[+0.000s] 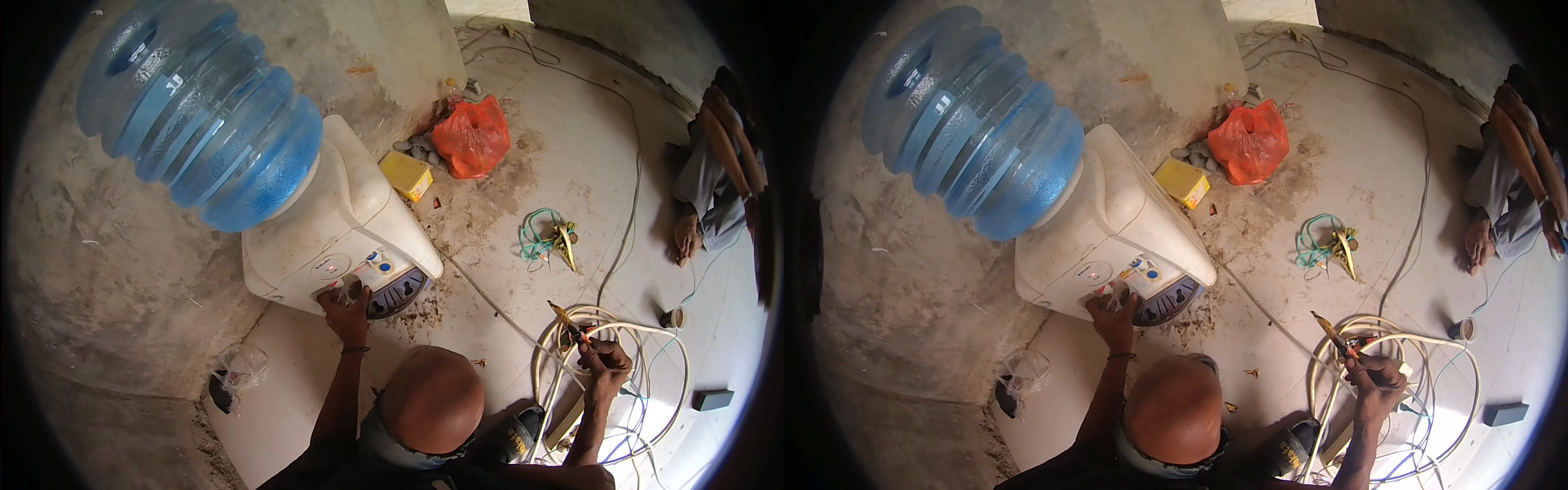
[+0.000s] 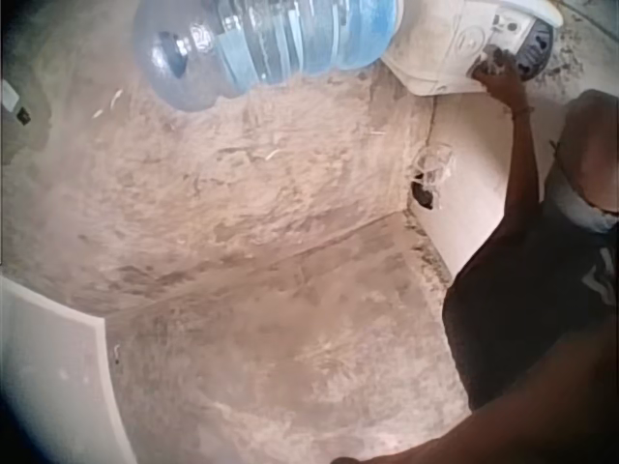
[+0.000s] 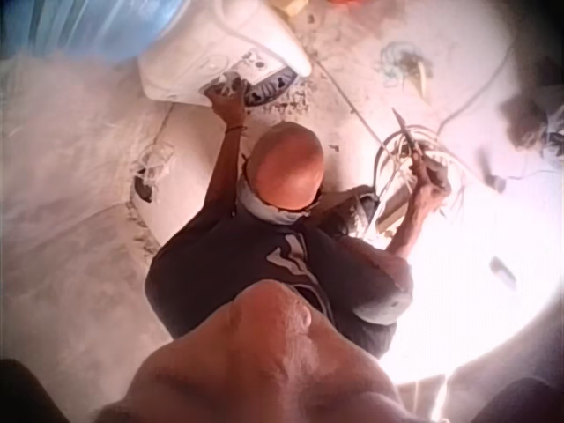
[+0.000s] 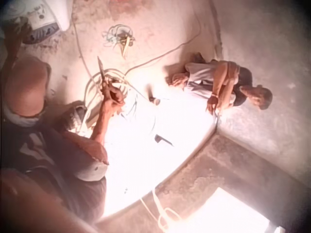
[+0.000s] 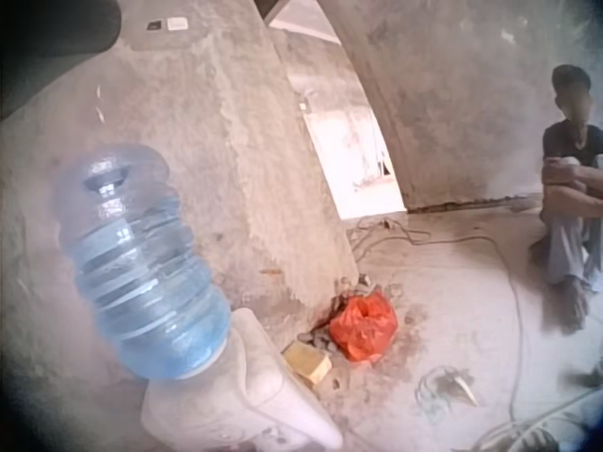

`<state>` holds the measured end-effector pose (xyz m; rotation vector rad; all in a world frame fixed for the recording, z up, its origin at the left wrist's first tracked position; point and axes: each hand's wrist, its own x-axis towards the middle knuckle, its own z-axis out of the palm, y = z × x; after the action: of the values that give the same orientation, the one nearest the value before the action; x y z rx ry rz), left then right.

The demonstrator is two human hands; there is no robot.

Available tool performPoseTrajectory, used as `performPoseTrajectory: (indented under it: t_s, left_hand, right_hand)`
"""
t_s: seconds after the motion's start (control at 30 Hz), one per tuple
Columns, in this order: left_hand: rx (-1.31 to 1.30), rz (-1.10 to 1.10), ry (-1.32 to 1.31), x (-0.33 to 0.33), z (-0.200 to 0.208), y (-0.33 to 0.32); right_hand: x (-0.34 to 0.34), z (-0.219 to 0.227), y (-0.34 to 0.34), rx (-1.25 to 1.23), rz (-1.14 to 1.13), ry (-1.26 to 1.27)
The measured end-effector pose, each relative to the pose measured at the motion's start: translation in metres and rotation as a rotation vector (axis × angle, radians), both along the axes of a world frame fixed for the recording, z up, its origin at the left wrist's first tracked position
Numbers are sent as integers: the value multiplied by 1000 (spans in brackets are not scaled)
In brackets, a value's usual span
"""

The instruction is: The person opens instant coffee packets and empties them into a plastic cup, dispenses water into the cup from a water dispenser, and stirs the mixture with a stick.

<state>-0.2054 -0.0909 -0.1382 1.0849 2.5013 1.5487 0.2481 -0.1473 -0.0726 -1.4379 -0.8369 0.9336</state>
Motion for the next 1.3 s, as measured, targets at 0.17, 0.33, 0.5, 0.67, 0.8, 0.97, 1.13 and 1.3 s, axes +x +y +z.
performPoseTrajectory:
  t_s: [0.17,0.33,0.5,0.67,0.8,0.97,1.13,1.3]
  left_hand:
    - [-9,18,2,-2,-1,-1]
    - [53,-3,-21,-2,-3,-1]
    - [6,-6,2,-2,-2,-3]
    - [76,-14,19,-4,-8,-2]
    - [32,-7,14,-5,-9,-4]
    - [15,-5,4,-3,-6,-4]
    - [75,-54,-24,-3,-7,-8]
    - [22,-47,-51,3,-3,-11]
  right_hand:
    - [0,-2,0,5,0,-23]
    - [2,-8,-1,18,5,-40]
    - [-3,-3,-2,-3,-17,22]
    - [-4,-10,-2,24,4,26]
    - [-4,-10,-3,12,21,11]
    - [-5,-9,-3,14,18,11]
    - [-6,-5,-3,21,17,22]
    - [-6,2,-4,-78,17,19]
